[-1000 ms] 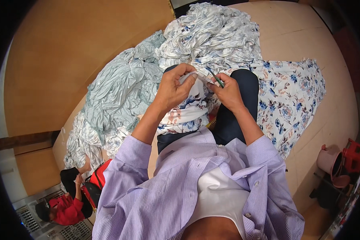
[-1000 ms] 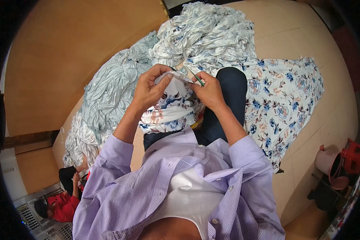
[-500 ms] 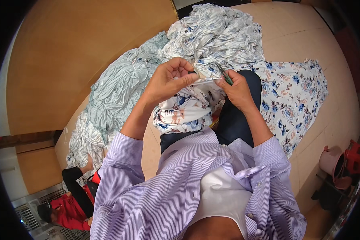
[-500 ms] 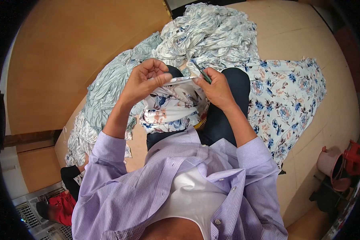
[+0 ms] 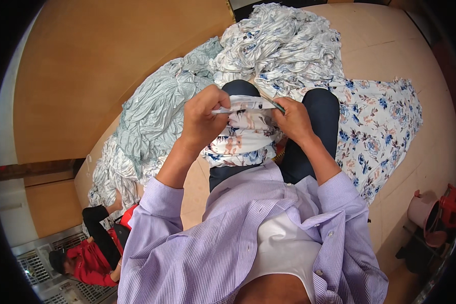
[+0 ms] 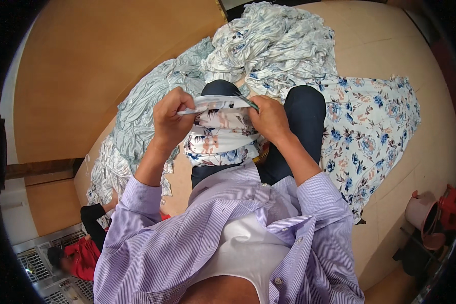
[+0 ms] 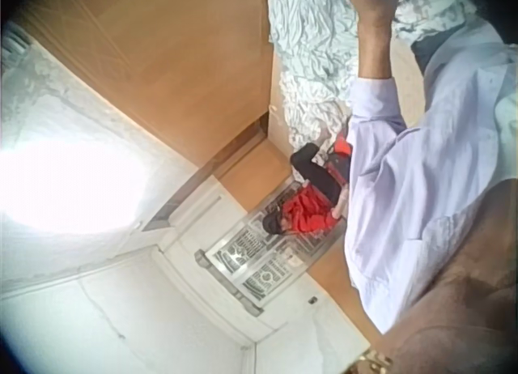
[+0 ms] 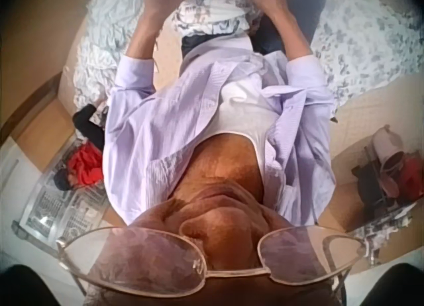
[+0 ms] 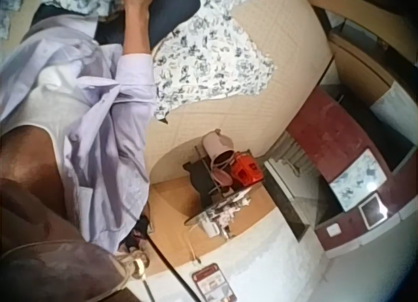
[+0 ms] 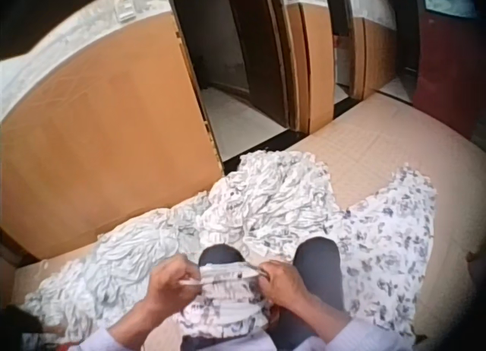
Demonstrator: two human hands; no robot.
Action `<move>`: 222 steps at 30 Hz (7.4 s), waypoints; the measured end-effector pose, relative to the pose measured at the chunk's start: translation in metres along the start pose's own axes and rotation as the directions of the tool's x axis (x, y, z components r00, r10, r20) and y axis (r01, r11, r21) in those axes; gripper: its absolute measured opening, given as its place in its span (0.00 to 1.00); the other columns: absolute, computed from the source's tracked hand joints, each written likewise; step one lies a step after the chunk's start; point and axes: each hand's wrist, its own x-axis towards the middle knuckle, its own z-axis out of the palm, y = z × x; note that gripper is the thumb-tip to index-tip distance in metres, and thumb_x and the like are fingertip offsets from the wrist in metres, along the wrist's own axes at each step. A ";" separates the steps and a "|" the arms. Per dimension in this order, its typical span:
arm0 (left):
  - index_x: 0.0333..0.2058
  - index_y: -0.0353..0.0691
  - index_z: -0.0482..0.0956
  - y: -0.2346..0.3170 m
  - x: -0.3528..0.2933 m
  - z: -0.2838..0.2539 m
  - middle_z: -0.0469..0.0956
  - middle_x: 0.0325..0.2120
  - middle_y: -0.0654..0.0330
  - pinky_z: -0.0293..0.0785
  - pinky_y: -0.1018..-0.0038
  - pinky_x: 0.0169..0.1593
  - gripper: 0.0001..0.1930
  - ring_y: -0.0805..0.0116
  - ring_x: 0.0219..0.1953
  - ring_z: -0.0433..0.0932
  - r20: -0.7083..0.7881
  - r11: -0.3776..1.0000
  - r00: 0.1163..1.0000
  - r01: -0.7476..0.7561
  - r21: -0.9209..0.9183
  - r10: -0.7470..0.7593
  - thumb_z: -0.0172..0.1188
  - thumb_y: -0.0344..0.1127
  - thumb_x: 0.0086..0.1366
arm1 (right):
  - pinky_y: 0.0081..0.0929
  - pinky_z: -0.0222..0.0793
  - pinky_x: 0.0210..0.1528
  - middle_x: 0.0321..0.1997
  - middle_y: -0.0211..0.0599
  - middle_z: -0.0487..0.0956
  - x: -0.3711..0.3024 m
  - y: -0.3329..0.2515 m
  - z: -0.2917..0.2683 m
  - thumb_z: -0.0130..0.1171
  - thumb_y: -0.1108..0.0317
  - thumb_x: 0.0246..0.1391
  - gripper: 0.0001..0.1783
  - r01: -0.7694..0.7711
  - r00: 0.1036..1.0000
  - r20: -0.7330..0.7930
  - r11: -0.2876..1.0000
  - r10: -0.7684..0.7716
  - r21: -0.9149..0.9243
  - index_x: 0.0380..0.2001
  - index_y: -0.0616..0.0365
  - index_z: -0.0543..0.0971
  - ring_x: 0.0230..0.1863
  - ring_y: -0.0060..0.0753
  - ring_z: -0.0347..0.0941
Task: Using scissors to inspect and remove tags or loose threads from clothes in a stockroom.
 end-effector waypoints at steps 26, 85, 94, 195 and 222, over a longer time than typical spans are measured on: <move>0.37 0.38 0.77 0.034 -0.067 0.037 0.76 0.23 0.64 0.59 0.85 0.21 0.08 0.79 0.19 0.67 0.556 0.178 0.557 0.787 -0.590 -0.617 0.61 0.36 0.63 | 0.23 0.67 0.35 0.34 0.37 0.80 -0.001 -0.061 -0.009 0.55 0.75 0.53 0.11 0.036 0.969 -0.241 0.931 0.057 0.362 0.41 0.65 0.76 0.30 0.30 0.72; 0.35 0.32 0.79 0.013 -0.037 0.048 0.74 0.25 0.63 0.62 0.87 0.25 0.04 0.81 0.24 0.69 0.323 0.582 0.895 0.446 -0.680 -0.308 0.59 0.26 0.63 | 0.11 0.62 0.36 0.29 0.26 0.75 -0.013 -0.102 -0.041 0.59 0.78 0.52 0.06 -0.204 0.977 0.044 0.848 0.210 0.489 0.35 0.61 0.75 0.29 0.14 0.65; 0.32 0.35 0.76 0.018 -0.037 0.041 0.72 0.20 0.66 0.64 0.86 0.23 0.02 0.81 0.19 0.69 0.403 0.399 0.812 0.566 -0.721 -0.423 0.57 0.27 0.64 | 0.12 0.61 0.37 0.28 0.26 0.75 -0.008 -0.094 -0.050 0.59 0.73 0.54 0.06 -0.229 0.972 0.071 0.843 0.223 0.487 0.35 0.62 0.76 0.29 0.16 0.65; 0.36 0.37 0.69 -0.092 -0.163 -0.144 0.73 0.22 0.60 0.68 0.89 0.24 0.08 0.79 0.23 0.73 -0.666 0.701 0.246 0.085 -0.709 -0.704 0.53 0.35 0.69 | 0.43 0.70 0.40 0.35 0.52 0.80 0.057 0.123 -0.045 0.52 0.66 0.49 0.15 -0.549 0.797 -0.438 0.802 0.416 -0.236 0.39 0.62 0.76 0.36 0.57 0.75; 0.35 0.34 0.73 0.021 0.056 0.042 0.76 0.23 0.60 0.70 0.87 0.24 0.08 0.75 0.19 0.76 0.011 0.786 0.968 0.210 -0.582 -0.251 0.58 0.22 0.56 | 0.18 0.58 0.25 0.20 0.26 0.73 0.043 -0.054 -0.096 0.59 0.74 0.44 0.04 -0.108 0.973 -0.208 0.993 0.096 -0.045 0.26 0.60 0.76 0.20 0.20 0.60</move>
